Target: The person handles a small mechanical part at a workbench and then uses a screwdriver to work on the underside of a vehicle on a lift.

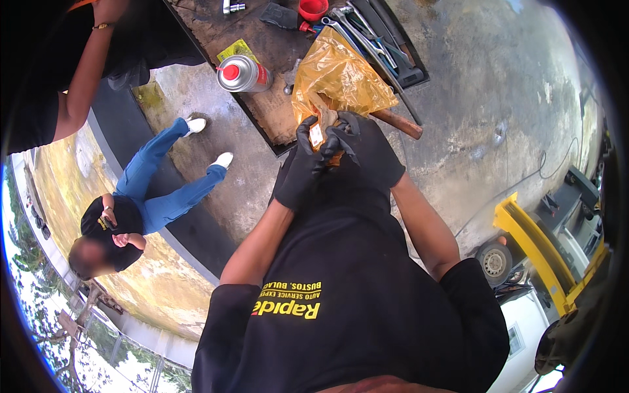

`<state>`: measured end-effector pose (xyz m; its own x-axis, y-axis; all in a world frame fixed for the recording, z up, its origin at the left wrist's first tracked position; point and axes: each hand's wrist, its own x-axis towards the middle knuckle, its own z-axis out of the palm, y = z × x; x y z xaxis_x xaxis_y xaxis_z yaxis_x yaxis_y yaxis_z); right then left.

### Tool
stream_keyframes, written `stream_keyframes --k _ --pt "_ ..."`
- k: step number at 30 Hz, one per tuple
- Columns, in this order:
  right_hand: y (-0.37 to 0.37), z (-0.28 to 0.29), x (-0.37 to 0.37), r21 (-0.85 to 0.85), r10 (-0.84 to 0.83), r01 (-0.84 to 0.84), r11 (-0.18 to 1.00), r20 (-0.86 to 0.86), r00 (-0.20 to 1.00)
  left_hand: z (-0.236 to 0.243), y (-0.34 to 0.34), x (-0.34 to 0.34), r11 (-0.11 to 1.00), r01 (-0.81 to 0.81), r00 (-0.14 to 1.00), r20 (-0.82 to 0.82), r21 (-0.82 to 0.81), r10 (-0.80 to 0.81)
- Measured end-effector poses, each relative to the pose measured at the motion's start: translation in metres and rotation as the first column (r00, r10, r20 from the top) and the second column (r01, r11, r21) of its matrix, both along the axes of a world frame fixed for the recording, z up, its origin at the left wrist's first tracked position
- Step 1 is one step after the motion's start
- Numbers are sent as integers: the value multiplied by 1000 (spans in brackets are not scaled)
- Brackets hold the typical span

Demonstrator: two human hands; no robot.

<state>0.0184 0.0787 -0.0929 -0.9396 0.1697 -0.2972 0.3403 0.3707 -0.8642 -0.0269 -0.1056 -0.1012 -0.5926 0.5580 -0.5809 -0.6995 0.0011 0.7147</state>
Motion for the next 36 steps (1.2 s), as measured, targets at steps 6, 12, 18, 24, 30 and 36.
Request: stream_keyframes --k 6,12,18,24,30,36 --pt "29 31 1 -105 182 -186 977 -46 982 -13 -6 2 1000 10 998 -56 -28 -11" --pt "31 10 1 227 357 -352 908 21 934 -18 -4 10 1000 -13 995 96 3 12" --pt "32 13 -6 123 291 -277 953 -114 950 -6 -1 5 997 -81 970 230 8 77" --pt "32 18 -7 169 372 -368 914 11 928 -5 2 10 995 -30 997 -73 -99 23" --pt "32 16 -6 153 364 -343 927 -148 919 -41 4 18 987 -92 918 -395 -135 31" --pt "31 12 -8 217 399 -396 892 33 917 -48 4 21 970 -97 858 -513 -224 -33"
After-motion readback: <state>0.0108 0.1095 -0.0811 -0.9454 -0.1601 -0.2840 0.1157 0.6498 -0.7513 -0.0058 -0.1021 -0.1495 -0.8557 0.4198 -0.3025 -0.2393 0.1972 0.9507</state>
